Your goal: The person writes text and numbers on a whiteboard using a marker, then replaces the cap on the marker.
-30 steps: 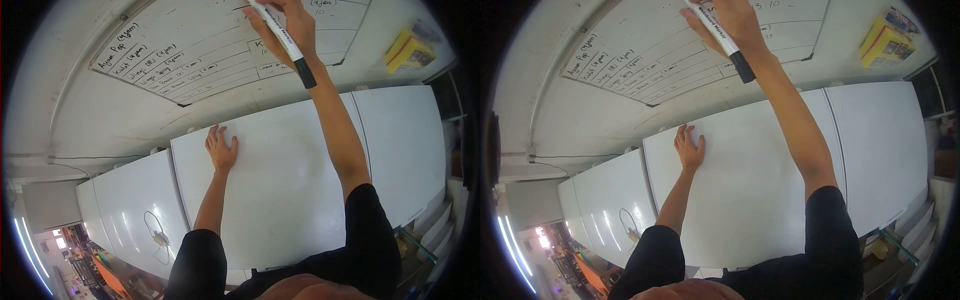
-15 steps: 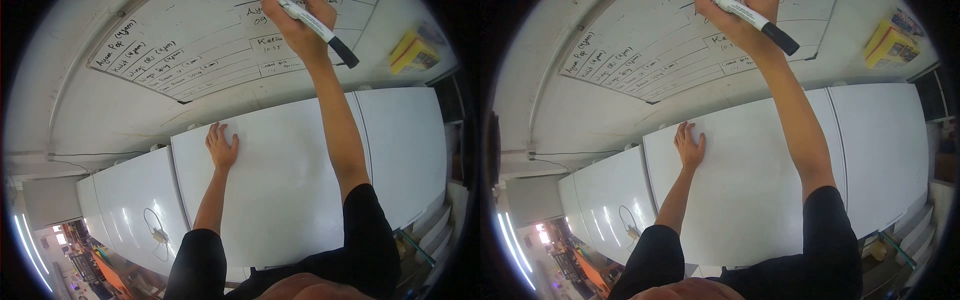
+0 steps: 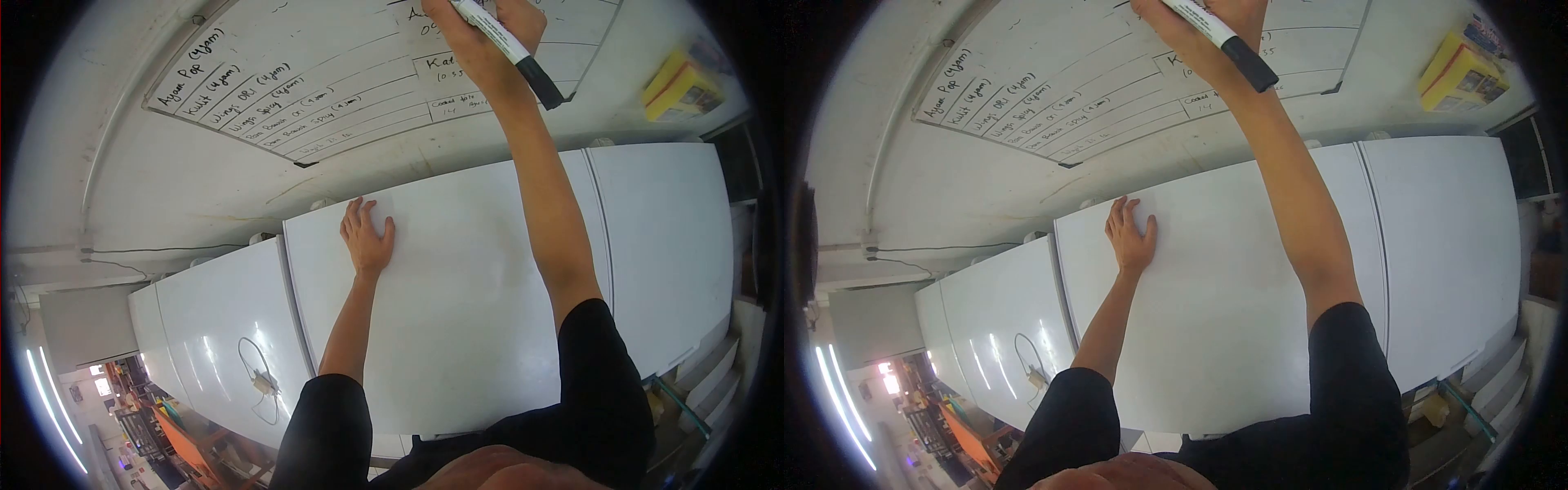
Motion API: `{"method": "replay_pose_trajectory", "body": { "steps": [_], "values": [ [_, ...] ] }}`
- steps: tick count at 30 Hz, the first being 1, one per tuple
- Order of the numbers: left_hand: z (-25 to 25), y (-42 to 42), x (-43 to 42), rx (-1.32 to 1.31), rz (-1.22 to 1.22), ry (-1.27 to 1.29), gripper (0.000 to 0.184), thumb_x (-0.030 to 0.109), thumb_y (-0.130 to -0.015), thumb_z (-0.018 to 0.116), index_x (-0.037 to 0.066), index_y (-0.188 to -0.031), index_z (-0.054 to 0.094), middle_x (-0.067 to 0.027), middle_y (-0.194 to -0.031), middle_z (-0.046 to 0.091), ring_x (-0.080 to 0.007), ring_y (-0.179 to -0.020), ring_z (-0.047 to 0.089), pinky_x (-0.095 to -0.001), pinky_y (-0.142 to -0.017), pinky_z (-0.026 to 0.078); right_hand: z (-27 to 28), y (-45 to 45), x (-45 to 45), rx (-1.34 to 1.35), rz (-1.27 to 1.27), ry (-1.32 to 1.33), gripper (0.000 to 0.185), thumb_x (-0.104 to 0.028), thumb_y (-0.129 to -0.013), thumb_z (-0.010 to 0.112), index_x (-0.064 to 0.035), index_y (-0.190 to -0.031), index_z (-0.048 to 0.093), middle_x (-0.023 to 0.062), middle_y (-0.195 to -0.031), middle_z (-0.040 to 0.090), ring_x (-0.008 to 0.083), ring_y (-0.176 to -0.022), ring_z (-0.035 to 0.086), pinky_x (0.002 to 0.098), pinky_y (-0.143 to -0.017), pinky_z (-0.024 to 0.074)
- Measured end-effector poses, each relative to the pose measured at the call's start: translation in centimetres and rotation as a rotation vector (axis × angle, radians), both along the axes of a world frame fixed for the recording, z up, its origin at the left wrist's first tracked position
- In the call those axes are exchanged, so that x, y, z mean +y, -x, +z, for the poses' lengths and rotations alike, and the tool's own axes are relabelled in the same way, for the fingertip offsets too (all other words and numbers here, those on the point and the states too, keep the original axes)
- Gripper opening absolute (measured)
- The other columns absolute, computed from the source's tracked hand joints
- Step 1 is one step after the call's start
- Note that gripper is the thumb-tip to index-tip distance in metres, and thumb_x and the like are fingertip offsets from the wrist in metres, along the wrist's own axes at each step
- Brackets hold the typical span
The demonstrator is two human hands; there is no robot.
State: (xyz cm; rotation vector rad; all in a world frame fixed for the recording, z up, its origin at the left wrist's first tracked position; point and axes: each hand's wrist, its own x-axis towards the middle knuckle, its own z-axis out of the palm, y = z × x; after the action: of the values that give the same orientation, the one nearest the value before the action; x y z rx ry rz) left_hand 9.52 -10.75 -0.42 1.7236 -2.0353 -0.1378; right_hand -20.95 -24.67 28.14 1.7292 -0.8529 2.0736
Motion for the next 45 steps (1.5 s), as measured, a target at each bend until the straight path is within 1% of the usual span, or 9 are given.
{"method": "replay_pose_trajectory", "body": {
  "steps": [2,8,11,17,20,26,29,38,45],
  "values": [
    [0.1,0.1,0.0,-0.001,-0.001,-0.001,0.051,0.028,-0.092,0.072,0.012,-0.138,0.057,-0.0150,-0.154,0.048,-0.0353,-0.149,0.039,-0.0539,-0.122,0.027,0.2,0.1,-0.3,0.094,-0.092,0.120,0.016,-0.012,-0.091,0.081,-0.0038,-0.099,0.070,0.0189,-0.107,0.075,0.0266,-0.092,0.075,0.0363,-0.079,0.0603],
    [0.0,0.0,0.1,-0.001,0.002,-0.005,0.051,0.029,-0.092,0.072,0.012,-0.139,0.057,-0.0148,-0.154,0.048,-0.0348,-0.149,0.039,-0.0539,-0.122,0.027,0.7,-0.5,1.3,-0.091,0.081,-0.132,0.017,-0.009,-0.089,0.082,-0.0019,-0.097,0.070,0.0187,-0.105,0.075,0.0248,-0.088,0.075,0.0340,-0.076,0.0610],
    [-0.1,0.0,0.0,-0.003,-0.001,0.006,0.051,0.030,-0.093,0.072,0.013,-0.139,0.057,-0.0150,-0.154,0.048,-0.0347,-0.149,0.039,-0.0537,-0.122,0.026,0.6,0.6,-0.2,0.112,-0.064,0.119,0.017,-0.009,-0.090,0.081,-0.0006,-0.099,0.069,0.0192,-0.105,0.075,0.0226,-0.082,0.076,0.0310,-0.070,0.0613],
    [0.0,0.0,0.0,-0.006,-0.001,-0.004,0.051,0.031,-0.093,0.071,0.013,-0.139,0.057,-0.0157,-0.154,0.048,-0.0348,-0.149,0.039,-0.0535,-0.122,0.026,-0.1,0.1,0.4,-0.195,0.243,-0.092,0.017,-0.010,-0.092,0.080,0.0003,-0.099,0.069,0.0197,-0.104,0.075,0.0195,-0.076,0.075,0.0283,-0.066,0.0610],
    [0.0,0.0,0.0,-0.010,0.000,-0.009,0.051,0.031,-0.093,0.071,0.013,-0.139,0.057,-0.0156,-0.154,0.048,-0.0348,-0.149,0.038,-0.0533,-0.122,0.026,0.3,0.9,-0.3,0.022,-0.032,0.088,0.015,-0.009,-0.093,0.079,0.0001,-0.098,0.068,0.0196,-0.105,0.075,0.0194,-0.075,0.075,0.0282,-0.064,0.0610],
    [0.1,0.1,0.0,-0.005,-0.003,-0.008,0.051,0.031,-0.093,0.071,0.013,-0.138,0.057,-0.0155,-0.154,0.048,-0.0348,-0.150,0.038,-0.0534,-0.122,0.026,-0.3,0.5,0.7,-0.111,0.143,-0.087,0.015,-0.008,-0.094,0.079,0.0002,-0.100,0.068,0.0187,-0.107,0.075,0.0199,-0.081,0.075,0.0278,-0.068,0.0613],
    [0.1,0.1,0.0,-0.003,0.003,-0.014,0.051,0.030,-0.093,0.072,0.012,-0.138,0.058,-0.0151,-0.153,0.048,-0.0353,-0.150,0.038,-0.0542,-0.122,0.026,-0.4,1.5,-0.3,-0.074,0.047,0.090,0.015,-0.009,-0.093,0.079,-0.0003,-0.100,0.069,0.0186,-0.107,0.075,0.0189,-0.082,0.075,0.0275,-0.069,0.0615],
    [-0.1,0.0,0.0,-0.010,0.000,0.001,0.050,0.029,-0.093,0.072,0.013,-0.138,0.057,-0.0149,-0.154,0.049,-0.0347,-0.149,0.039,-0.0535,-0.122,0.026,0.8,0.5,1.9,-0.096,0.042,-0.139,0.016,-0.009,-0.094,0.079,-0.0003,-0.101,0.068,0.0205,-0.109,0.074,0.0185,-0.078,0.074,0.0279,-0.067,0.0613],
    [0.0,0.0,0.0,-0.007,-0.001,-0.002,0.051,0.029,-0.092,0.071,0.013,-0.139,0.057,-0.0153,-0.154,0.049,-0.0344,-0.149,0.039,-0.0531,-0.122,0.026,0.1,0.8,0.8,-0.110,0.067,-0.046,0.016,-0.009,-0.094,0.079,0.0003,-0.099,0.068,0.0206,-0.107,0.074,0.0193,-0.077,0.075,0.0279,-0.067,0.0609]
  ]
}}
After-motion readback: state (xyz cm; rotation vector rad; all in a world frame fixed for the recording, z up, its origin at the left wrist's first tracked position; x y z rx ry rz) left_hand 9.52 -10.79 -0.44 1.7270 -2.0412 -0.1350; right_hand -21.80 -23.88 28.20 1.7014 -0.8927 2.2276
